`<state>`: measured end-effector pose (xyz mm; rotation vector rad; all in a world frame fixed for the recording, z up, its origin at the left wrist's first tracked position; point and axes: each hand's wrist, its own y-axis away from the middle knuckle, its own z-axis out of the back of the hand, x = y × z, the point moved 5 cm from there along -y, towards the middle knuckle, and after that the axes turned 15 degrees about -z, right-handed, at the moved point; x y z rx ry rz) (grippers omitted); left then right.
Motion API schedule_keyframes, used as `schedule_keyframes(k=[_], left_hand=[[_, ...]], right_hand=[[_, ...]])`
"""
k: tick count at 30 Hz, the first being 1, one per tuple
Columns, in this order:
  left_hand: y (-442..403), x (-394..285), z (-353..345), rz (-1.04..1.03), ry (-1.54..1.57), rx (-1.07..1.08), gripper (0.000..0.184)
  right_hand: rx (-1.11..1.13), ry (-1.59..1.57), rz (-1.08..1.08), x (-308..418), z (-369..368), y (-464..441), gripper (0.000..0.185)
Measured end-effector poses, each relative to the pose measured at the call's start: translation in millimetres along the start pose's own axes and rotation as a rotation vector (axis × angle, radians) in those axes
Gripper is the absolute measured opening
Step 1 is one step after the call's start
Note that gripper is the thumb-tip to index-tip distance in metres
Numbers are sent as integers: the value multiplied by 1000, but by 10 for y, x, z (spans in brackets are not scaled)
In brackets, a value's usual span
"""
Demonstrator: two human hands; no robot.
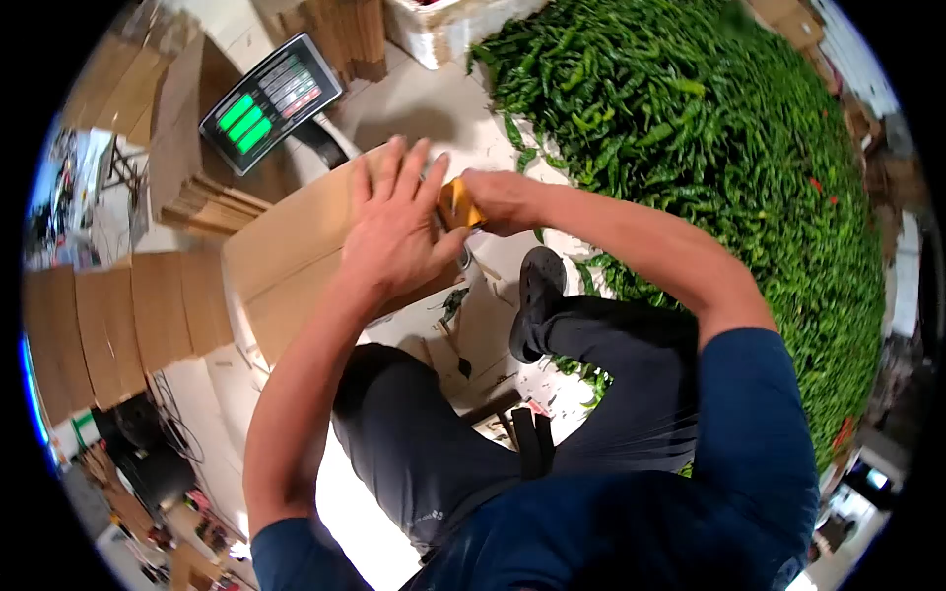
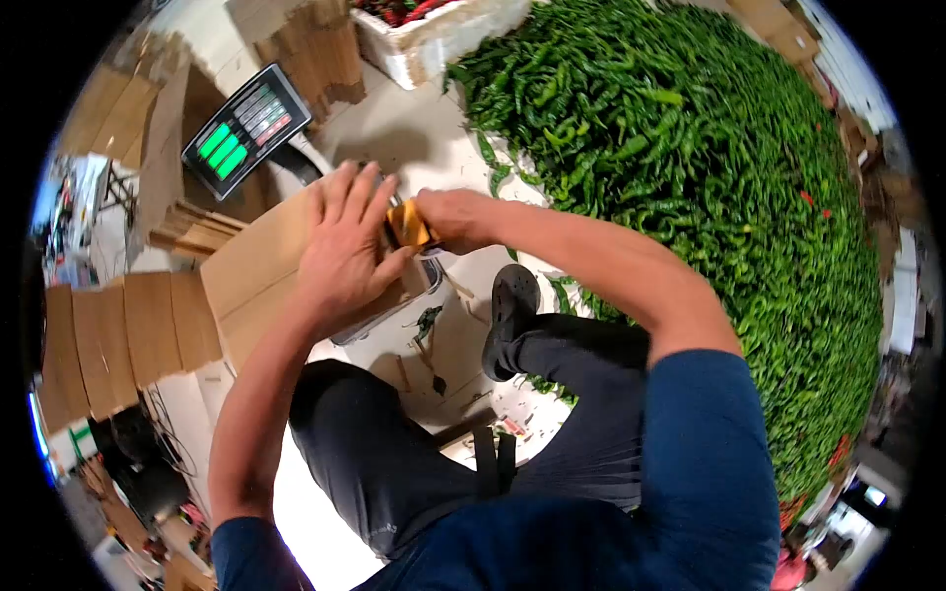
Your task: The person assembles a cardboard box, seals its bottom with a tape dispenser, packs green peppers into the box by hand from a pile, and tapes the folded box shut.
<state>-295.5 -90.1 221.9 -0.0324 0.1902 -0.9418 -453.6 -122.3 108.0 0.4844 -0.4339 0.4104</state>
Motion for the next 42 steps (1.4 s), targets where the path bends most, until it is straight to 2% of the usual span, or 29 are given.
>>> schedule_keyframes(k=[1, 4, 7, 8, 11, 13, 14, 15, 16, 17, 18, 19, 20, 21, 22, 25, 26, 28, 29, 30, 31, 33, 35, 36, 39, 40, 42], left_hand=[[16, 15, 16, -2, -15, 4, 81], [11, 2, -5, 1, -62, 31, 71], [41, 45, -59, 18, -95, 61, 65], [31, 48, -67, 8, -100, 66, 64], [-8, 33, -68, -1, -96, 90, 60], [46, 73, -80, 10, -91, 86, 59], [38, 61, -80, 3, -136, 97, 58], [39, 77, -70, -17, -156, 103, 57], [6, 88, -55, -16, -136, 84, 58], [37, 92, -57, 2, -109, 77, 58], [86, 133, -42, 34, -43, 26, 58], [92, 188, -30, 55, 22, -25, 59], [77, 237, -20, 70, 87, -83, 59], [96, 277, -13, 88, 76, -69, 60], [166, 323, 14, 105, 67, -51, 61], [616, 601, 82, 224, -5, -43, 65], [827, 707, 143, 284, -16, -42, 66], [1388, 992, 181, 443, -62, 31, 70], [1618, 1052, 256, 426, -133, 49, 71], [1844, 1083, 314, 483, -200, 93, 70], [2064, 1128, 354, 509, -101, 8, 70], [2387, 1220, 367, 556, 102, -170, 72], [2534, 1274, 179, 764, 604, -518, 74], [2605, 1284, 32, 857, 860, -693, 75], [2867, 1227, -562, 958, 1667, -1146, 57], [2948, 1196, -746, 1002, 1822, -1221, 56], [3083, 1090, -1109, 1086, 1938, -1275, 55]], right_hand=[[1, 41, 61, 14, -98, -56, 46], [-77, 249, 66, -182, -662, -300, 41], [-46, 190, 40, -189, -680, -366, 30], [63, 296, 7, -77, -523, -359, 27], [380, 1008, -18, 596, -267, -307, 34], [435, 1269, -90, 475, -680, -616, 43], [396, 1197, -148, 114, -1355, -1145, 43], [436, 935, -272, -80, -1461, -1287, 41], [471, 677, -372, -217, -1467, -1324, 38], [295, 762, -232, -168, -1226, -820, 33], [193, 555, -319, -415, -1171, -684, 31], [241, 314, -318, -616, -1056, -451, 31], [338, 260, -426, -808, -1028, -323, 30], [394, 177, -474, -894, -928, -148, 37], [435, 37, -559, -1148, -1062, -133, 57], [155, -282, -686, -1465, -1291, -196, 72], [151, -339, -652, -1457, -1264, -256, 80], [55, -480, -531, -1402, -1110, -451, 78], [-15, -564, -483, -1418, -1048, -583, 77], [-84, -574, -519, -1431, -940, -692, 85], [-153, -582, -556, -1373, -785, -759, 93], [-214, -640, -637, -1014, -257, -761, 94], [-319, -1049, -420, -333, 103, -711, 81], [-386, -1075, -292, 60, 222, -580, 76], [-537, -1084, 40, 877, -80, -236, 71], [-477, -1148, -30, 782, -218, -300, 72], [-350, -1277, -169, 524, -716, -453, 74]])
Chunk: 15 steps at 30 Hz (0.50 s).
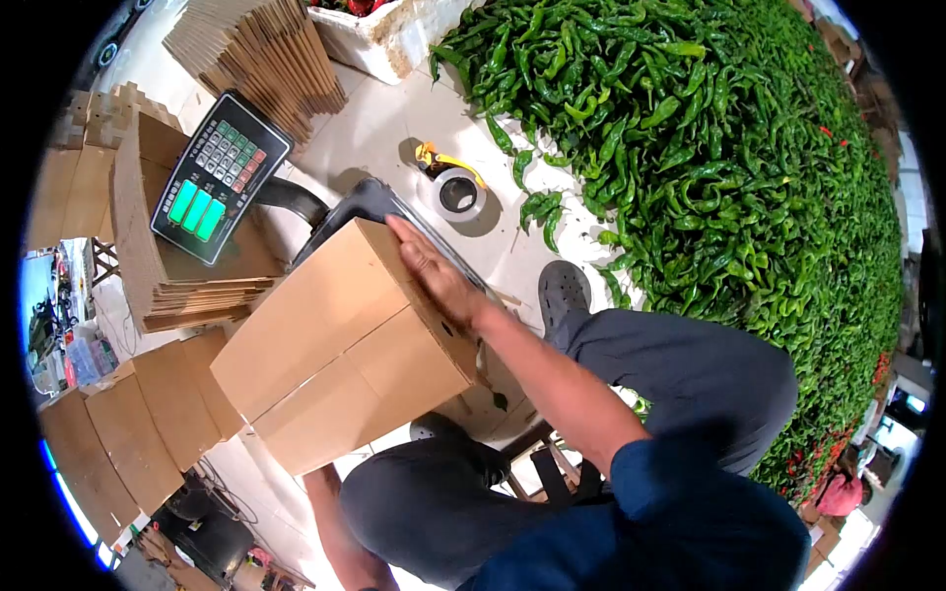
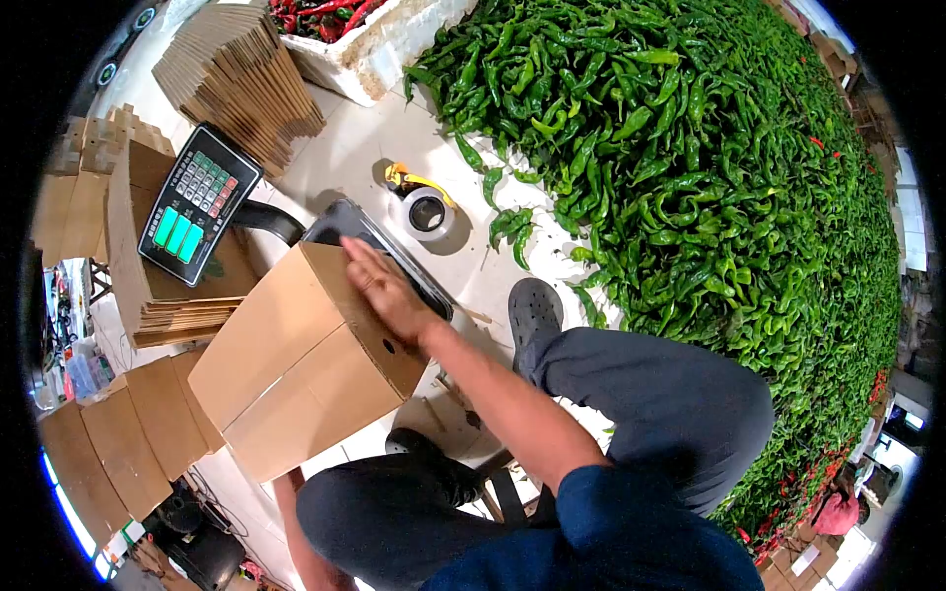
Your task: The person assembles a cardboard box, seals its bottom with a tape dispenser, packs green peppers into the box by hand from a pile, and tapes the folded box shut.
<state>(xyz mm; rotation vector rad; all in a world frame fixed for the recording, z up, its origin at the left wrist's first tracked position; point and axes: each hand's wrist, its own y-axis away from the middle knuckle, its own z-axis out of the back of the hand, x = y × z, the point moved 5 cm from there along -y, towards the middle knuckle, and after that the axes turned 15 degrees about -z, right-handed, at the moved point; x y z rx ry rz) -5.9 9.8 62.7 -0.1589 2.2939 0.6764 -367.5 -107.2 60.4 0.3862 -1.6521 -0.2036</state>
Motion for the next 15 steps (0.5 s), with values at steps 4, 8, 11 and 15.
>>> schedule_keyframes(k=[4, 8, 11, 15], left_hand=[[-27, 281, 297, 45, -118, -36, 52], [-110, 366, 426, 63, -254, -22, 50], [-167, 385, 509, 70, -361, 8, 49], [-250, 410, 612, 80, -540, 87, 47]], right_hand=[[-2, -79, -256, -1067, 116, -308, 78], [-103, 149, -225, -988, 206, -203, 77], [-18, 471, -442, -369, 334, 27, 71], [62, 337, -596, -437, 391, 33, 56]])
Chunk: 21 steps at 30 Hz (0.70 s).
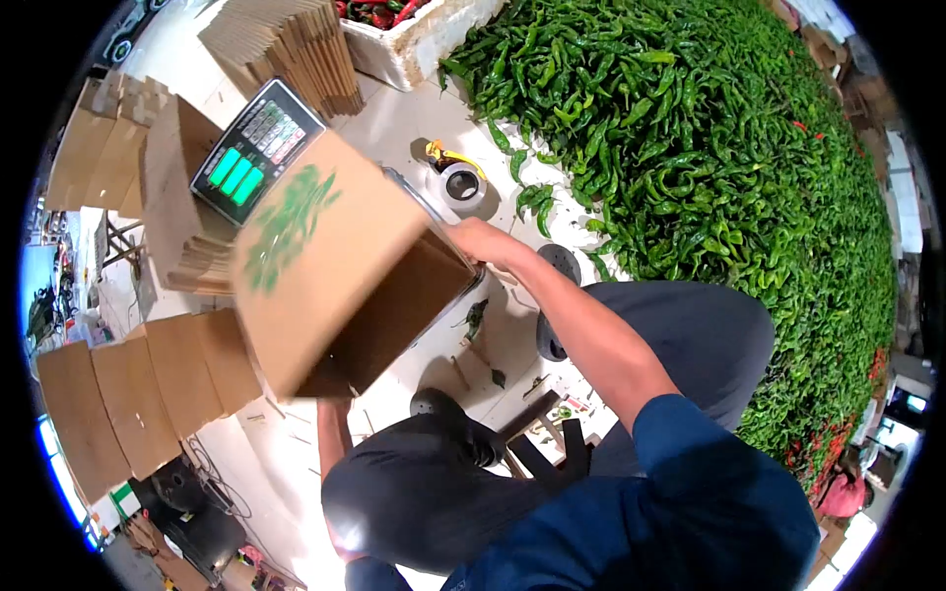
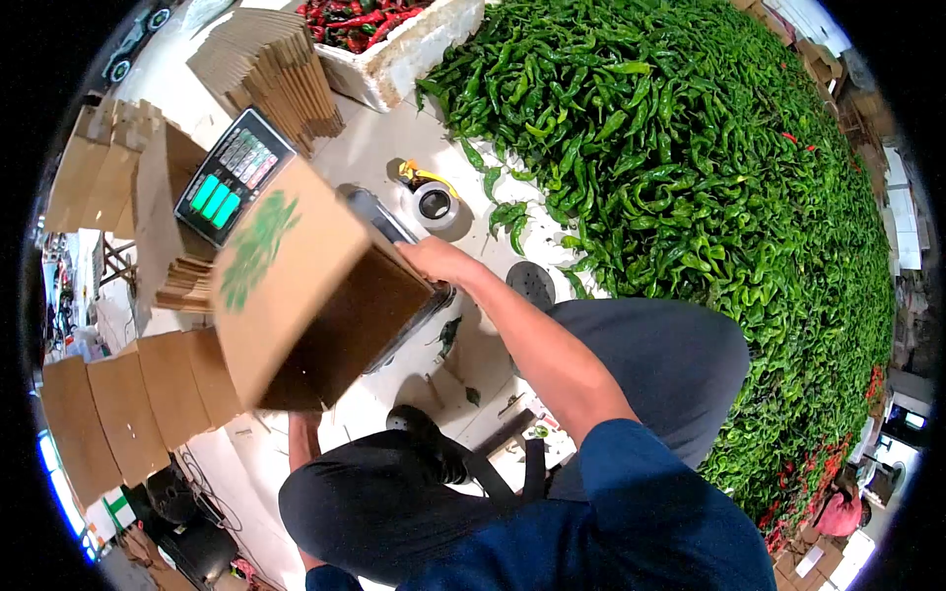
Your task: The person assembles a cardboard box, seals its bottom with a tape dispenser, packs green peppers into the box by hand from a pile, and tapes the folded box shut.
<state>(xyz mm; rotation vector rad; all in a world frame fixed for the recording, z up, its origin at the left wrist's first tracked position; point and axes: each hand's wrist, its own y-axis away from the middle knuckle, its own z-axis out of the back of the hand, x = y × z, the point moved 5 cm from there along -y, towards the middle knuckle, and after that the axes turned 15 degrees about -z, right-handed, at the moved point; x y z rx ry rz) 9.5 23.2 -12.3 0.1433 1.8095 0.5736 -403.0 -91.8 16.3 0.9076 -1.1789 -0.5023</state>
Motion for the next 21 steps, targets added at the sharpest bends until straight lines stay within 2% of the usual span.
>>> schedule_keyframes(k=[1, 2, 4, 5, 8, 9, 12, 14, 15, 18, 19, 20, 21], left_hand=[[-20, 24, -5, -6, -49, 14, 47], [-27, 53, -10, -11, -94, 7, 46], [159, -92, -278, -30, -109, -209, 35], [318, -190, -350, 4, -89, -230, 32], [510, -331, -326, 74, -54, -254, 25], [536, -320, -265, 83, -65, -243, 24], [566, -352, -137, 142, -58, -211, 22], [555, -405, -114, 161, -148, -134, 22], [706, -612, -251, 138, -245, -190, 23], [813, -777, -292, 188, -258, -110, 23], [815, -782, -254, 152, -230, -125, 23], [753, -729, -190, 114, -112, -101, 20], [721, -664, -125, 78, -27, -101, 19]], right_hand=[[-57, -220, 89, 21, -105, 117, 48], [-45, -412, 71, 19, -167, 203, 46], [-5, -792, 17, -13, -334, 337, 41], [69, -688, 1, -129, -353, 148, 33], [-156, -427, -118, -62, -349, 419, 31], [-227, -256, -216, -49, -295, 582, 24], [-487, 406, 236, -494, -232, 69, 22], [-348, 479, 270, -358, -204, 422, 28], [-274, 514, 280, -276, -247, 674, 35], [-722, 538, 566, 11, -289, 1422, 54], [-519, 697, 566, 22, -308, 1351, 72], [-289, 618, 802, 254, -391, 1574, 68], [-194, 548, 680, 190, -379, 1414, 64]])
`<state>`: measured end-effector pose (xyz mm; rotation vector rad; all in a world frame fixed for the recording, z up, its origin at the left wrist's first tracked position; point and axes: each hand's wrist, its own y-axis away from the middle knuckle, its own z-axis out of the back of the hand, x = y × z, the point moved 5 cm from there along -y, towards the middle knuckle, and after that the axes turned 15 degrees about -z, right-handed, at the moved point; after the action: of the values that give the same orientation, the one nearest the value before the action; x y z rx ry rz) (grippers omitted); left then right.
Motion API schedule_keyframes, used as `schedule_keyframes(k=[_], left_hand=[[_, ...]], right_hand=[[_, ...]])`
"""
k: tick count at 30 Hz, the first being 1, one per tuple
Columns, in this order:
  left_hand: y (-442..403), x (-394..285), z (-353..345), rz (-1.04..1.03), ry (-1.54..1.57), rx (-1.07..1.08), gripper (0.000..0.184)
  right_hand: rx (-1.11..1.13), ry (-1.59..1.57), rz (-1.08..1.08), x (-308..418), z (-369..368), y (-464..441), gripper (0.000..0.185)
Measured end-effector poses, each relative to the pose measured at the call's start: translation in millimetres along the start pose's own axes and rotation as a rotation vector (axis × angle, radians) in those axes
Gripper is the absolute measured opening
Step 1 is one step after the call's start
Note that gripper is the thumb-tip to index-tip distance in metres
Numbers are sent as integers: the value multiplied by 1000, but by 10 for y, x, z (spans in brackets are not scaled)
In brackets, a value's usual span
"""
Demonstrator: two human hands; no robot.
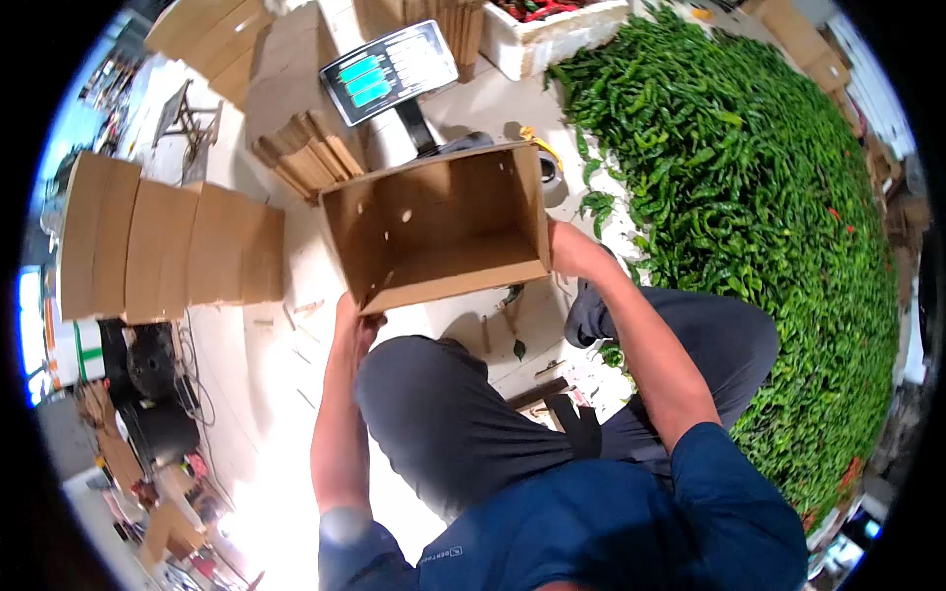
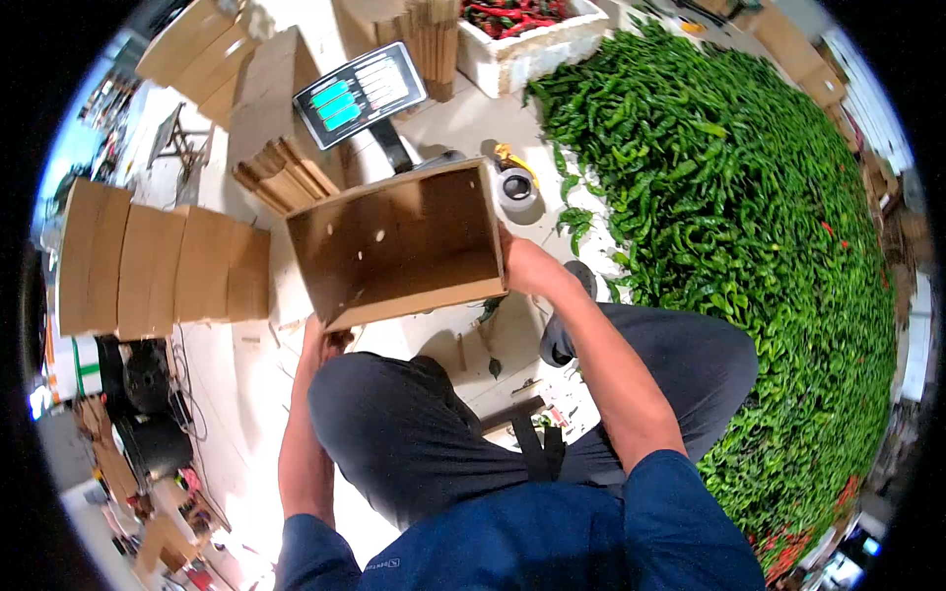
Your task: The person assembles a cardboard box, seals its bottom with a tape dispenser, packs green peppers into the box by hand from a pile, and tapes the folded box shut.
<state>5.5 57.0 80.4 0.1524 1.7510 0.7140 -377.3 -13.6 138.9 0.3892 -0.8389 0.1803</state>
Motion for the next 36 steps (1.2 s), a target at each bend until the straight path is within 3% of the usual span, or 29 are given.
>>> schedule_keyframes(k=[3, 5, 8, 10, 13, 15, 19, 20, 23, 29, 33, 36], left_hand=[[22, -56, -147, -47, 127, -56, 15], [38, -80, -181, -55, 177, -34, 17], [60, -203, -238, -189, 36, 19, 20], [43, -188, -244, -237, 61, 71, 21], [71, -206, -280, -353, -232, 89, 25], [99, -333, -338, -525, -1017, 75, 38], [265, -344, -457, -520, -1127, 6, 49], [357, -408, -487, -493, -1088, 16, 46], [422, -404, -476, -499, -1099, 14, 40], [433, -319, -491, -615, -1199, 22, 29], [396, -268, -470, -599, -1338, 129, 21], [380, -227, -414, -708, -1368, 151, 17]], right_hand=[[92, -170, -205, -345, -91, -157, 51], [182, -222, -452, -264, -38, -74, 50], [102, -78, -219, 24, 34, -21, 47], [134, -197, -335, 92, 35, -17, 46], [138, -229, -403, 267, 89, -36, 45], [136, -262, -425, 347, 106, -31, 44], [133, -618, -578, -3, 53, -25, 73], [186, -652, -594, -17, 59, -39, 89], [136, -699, -668, 76, 97, -39, 85], [-116, -571, -562, 279, 250, -48, 46], [-95, -494, -555, 225, 288, -123, 42], [-116, -430, -553, 244, 331, -115, 44]])
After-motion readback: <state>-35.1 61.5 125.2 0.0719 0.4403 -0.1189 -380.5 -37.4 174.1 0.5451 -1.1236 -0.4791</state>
